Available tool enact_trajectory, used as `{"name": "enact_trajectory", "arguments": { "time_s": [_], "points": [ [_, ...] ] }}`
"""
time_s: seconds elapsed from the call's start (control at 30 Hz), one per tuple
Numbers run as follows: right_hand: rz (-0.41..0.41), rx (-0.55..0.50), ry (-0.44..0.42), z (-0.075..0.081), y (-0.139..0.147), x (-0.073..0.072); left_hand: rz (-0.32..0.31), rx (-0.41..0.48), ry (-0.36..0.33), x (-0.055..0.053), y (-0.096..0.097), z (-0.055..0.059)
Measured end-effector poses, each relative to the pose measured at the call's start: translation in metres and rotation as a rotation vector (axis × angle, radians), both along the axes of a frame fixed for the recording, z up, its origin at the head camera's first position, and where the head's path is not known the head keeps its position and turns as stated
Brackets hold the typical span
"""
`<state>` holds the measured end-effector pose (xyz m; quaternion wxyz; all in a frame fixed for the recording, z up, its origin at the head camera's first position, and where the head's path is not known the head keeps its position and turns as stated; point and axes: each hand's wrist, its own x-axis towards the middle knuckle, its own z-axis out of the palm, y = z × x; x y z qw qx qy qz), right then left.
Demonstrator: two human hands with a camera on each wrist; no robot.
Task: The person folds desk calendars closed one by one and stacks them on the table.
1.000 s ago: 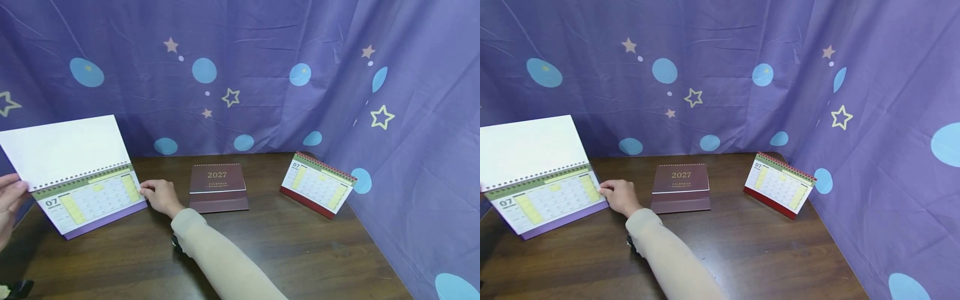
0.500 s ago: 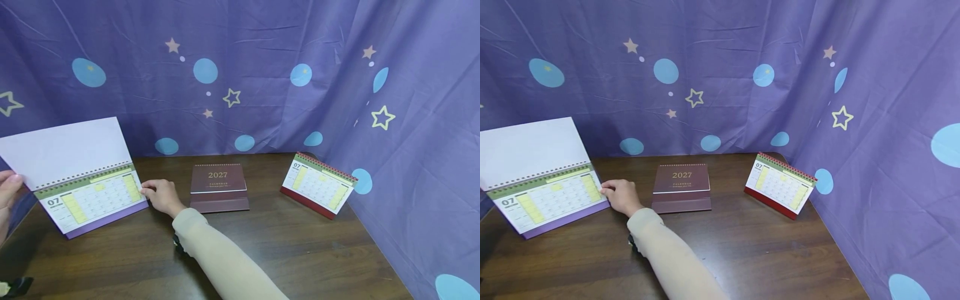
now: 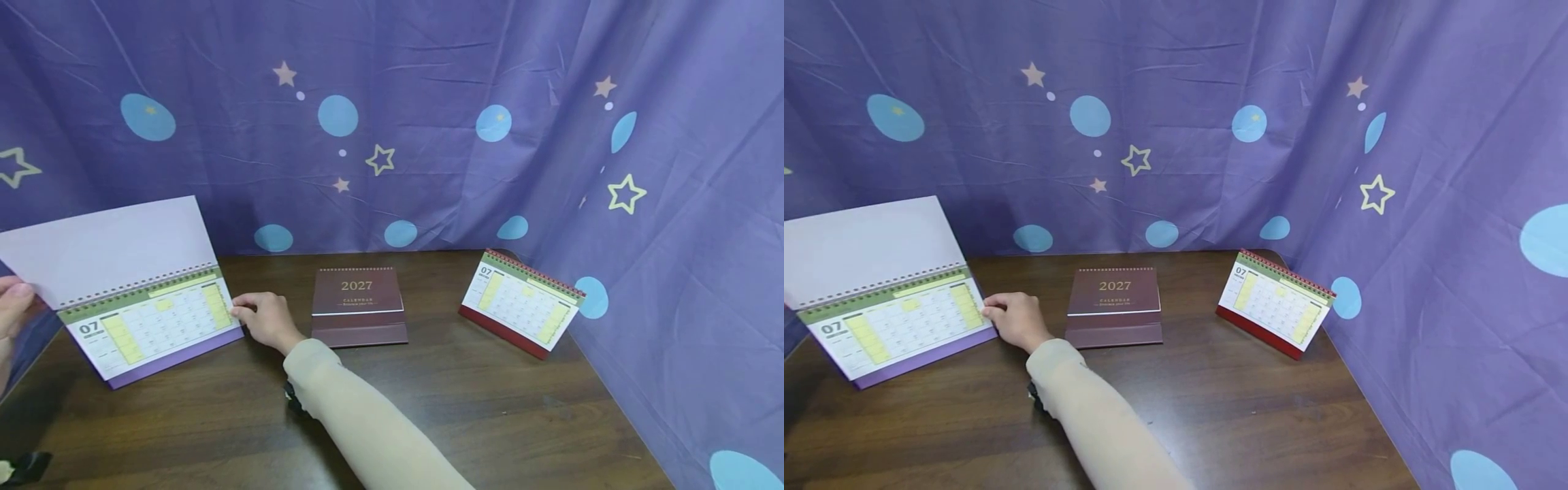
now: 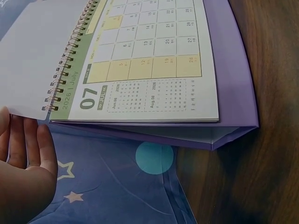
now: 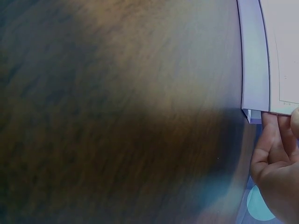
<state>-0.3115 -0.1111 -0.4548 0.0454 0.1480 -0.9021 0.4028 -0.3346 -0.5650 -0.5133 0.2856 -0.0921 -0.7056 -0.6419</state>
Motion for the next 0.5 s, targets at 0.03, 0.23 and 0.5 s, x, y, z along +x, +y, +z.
{"name": "enact_trajectory", "arguments": {
  "time_s": [0.03,0.23,0.5],
  "points": [
    [0.000,0.002,0.002,0.000,0.000,0.000,-0.003,-0.001,0.001,0.001,0.001,0.001],
    [0.007,0.012,0.017,-0.001,0.000,-0.001,0.010,-0.009,0.001,0.013,0.020,0.014],
    [0.006,-0.001,0.013,-0.001,-0.001,0.000,0.066,-0.179,-0.026,0.015,0.013,0.007]
  ]
}}
